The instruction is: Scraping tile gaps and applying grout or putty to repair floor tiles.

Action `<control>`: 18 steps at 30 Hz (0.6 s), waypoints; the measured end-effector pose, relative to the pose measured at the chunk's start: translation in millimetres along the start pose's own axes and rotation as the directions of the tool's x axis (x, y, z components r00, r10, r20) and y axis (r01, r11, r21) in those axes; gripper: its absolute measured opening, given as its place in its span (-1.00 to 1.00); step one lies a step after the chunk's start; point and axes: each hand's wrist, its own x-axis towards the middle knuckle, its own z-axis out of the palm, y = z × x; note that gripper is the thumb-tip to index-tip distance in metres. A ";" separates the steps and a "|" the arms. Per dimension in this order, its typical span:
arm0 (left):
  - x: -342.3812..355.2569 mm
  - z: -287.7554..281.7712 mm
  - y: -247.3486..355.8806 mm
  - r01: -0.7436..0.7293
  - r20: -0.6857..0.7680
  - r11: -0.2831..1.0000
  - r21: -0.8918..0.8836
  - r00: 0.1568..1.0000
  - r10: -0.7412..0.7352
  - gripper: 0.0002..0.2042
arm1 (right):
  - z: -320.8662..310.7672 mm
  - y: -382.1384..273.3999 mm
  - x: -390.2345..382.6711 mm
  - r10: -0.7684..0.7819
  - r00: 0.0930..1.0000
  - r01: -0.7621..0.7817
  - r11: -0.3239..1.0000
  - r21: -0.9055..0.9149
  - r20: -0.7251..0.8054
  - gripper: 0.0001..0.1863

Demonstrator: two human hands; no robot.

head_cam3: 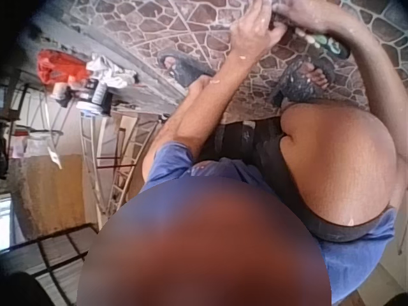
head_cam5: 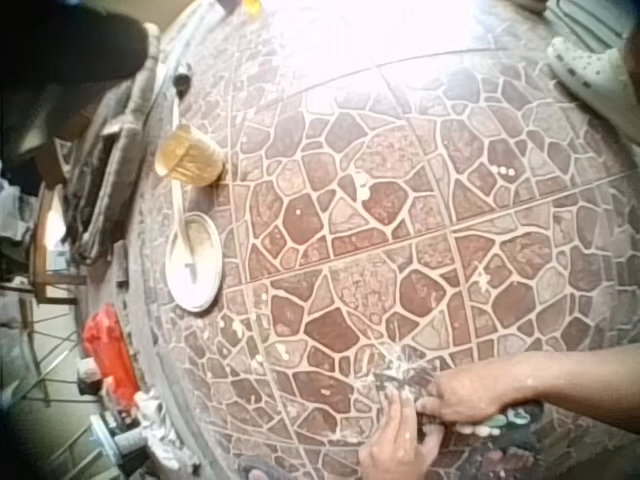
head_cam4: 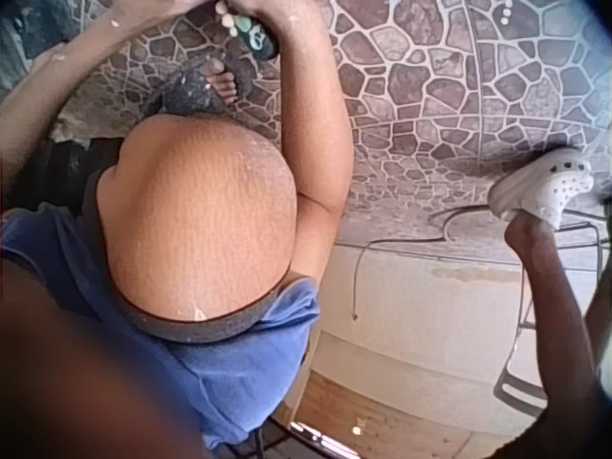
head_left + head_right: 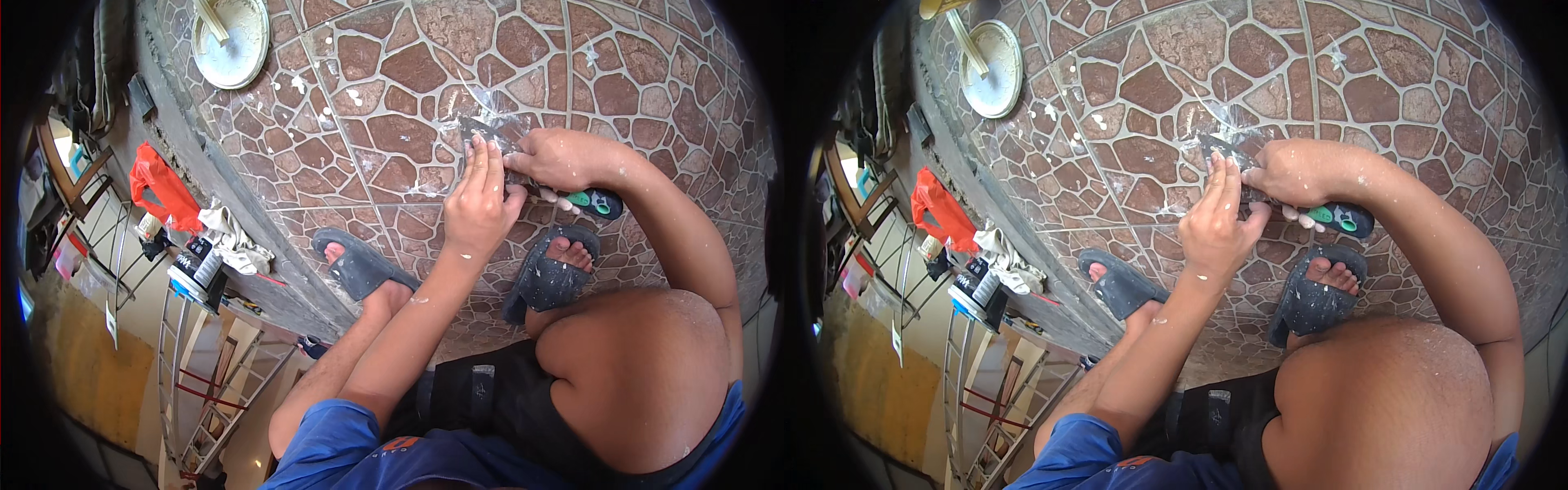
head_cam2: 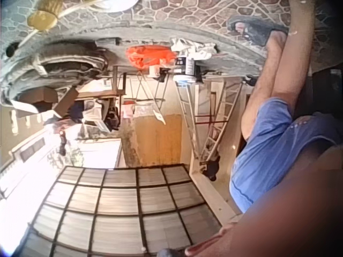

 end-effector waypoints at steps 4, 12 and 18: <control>-1.8 -4.0 -3.3 -0.005 0.028 1.000 -0.025 1.000 0.006 -0.48 | 11.6 6.3 0.3 -0.111 0.991 0.108 0.994 -0.034 -0.080 -0.54; -5.0 -9.8 -25.7 -0.073 0.059 0.994 -0.081 0.995 0.078 -0.47 | 53.8 16.2 3.1 0.049 0.988 0.031 0.868 0.495 -0.147 -0.60; -0.8 -16.2 -57.6 -0.236 0.072 0.958 -0.164 0.965 0.251 -0.54 | 93.3 20.2 18.6 0.063 0.982 0.098 0.644 0.758 -0.180 -0.66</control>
